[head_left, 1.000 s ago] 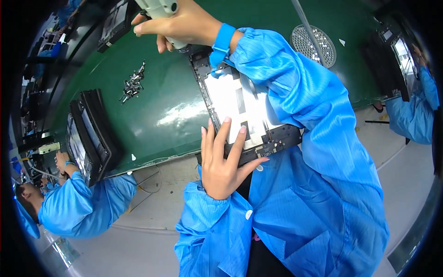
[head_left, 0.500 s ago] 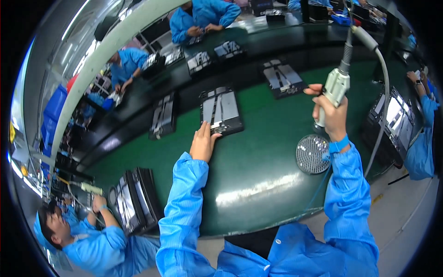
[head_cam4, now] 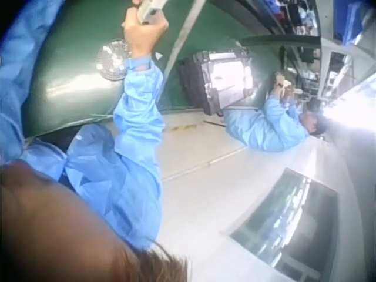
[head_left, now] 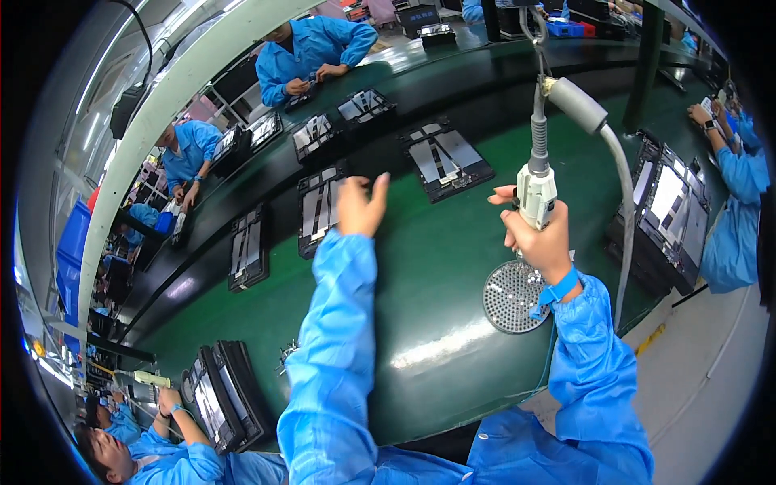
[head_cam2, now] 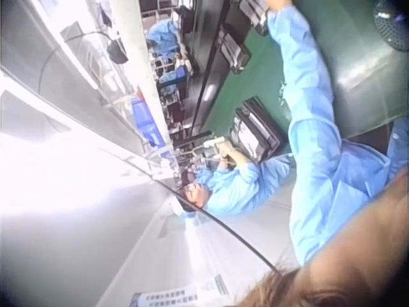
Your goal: The person assembles tablet components by hand, securing them with screws using an electric screwdriver.
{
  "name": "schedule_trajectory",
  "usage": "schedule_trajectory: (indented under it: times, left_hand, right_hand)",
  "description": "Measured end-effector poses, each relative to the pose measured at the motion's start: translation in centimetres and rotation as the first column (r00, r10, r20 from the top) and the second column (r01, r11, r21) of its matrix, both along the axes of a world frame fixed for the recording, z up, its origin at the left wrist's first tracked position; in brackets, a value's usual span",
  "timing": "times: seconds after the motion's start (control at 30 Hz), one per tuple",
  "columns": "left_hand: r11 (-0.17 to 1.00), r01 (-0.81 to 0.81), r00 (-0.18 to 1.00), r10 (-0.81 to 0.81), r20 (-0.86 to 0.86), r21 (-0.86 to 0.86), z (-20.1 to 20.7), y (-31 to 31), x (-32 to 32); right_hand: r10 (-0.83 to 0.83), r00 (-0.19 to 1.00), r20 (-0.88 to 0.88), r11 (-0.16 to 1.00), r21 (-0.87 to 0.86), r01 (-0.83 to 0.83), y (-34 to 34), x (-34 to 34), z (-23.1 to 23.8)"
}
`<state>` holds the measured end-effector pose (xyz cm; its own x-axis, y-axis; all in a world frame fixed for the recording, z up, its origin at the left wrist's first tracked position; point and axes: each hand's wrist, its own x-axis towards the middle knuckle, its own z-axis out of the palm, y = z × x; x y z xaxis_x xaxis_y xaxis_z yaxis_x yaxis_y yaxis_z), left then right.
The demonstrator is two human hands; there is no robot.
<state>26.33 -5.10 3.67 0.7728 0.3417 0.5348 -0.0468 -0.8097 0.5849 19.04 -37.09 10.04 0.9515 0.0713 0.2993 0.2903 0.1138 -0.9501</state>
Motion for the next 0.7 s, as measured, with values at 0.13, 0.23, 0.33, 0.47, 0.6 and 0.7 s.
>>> schedule_trajectory:
  times: [0.13,0.23,0.33,0.47,0.6,0.7]
  left_hand:
    - [0.959,-0.24,0.818,0.117,-0.563,-0.15,-0.7,-7.3,7.3]
    - [0.948,-0.319,0.73,0.244,-0.638,-0.002,-1.4,-9.1,9.2]
    - [0.973,-0.23,0.698,0.186,-0.691,0.029,-0.9,-9.1,9.0]
    - [0.929,-0.329,0.698,0.119,-0.706,-0.169,1.6,-9.9,8.5]
    - [0.915,-0.338,0.721,0.101,-0.686,-0.22,0.5,-9.5,9.8]
    - [0.844,-0.259,0.91,0.051,-0.41,-0.469,-2.3,-9.0,10.8]
  right_hand:
    - [-0.044,0.999,0.013,0.999,0.028,0.044,-0.1,0.0,-0.9]
    - [-0.031,0.999,0.029,0.999,0.017,0.031,0.6,-0.5,-0.8]
    - [-0.026,0.998,0.059,1.0,0.017,0.025,0.6,-0.3,-1.1]
    - [-0.033,0.999,0.041,0.999,0.01,0.033,0.2,-0.3,-0.9]
    - [0.001,0.998,0.069,1.0,-0.024,0.001,0.6,-0.4,-1.1]
    - [0.016,0.998,0.067,1.0,-0.028,-0.014,1.2,-0.3,-1.2]
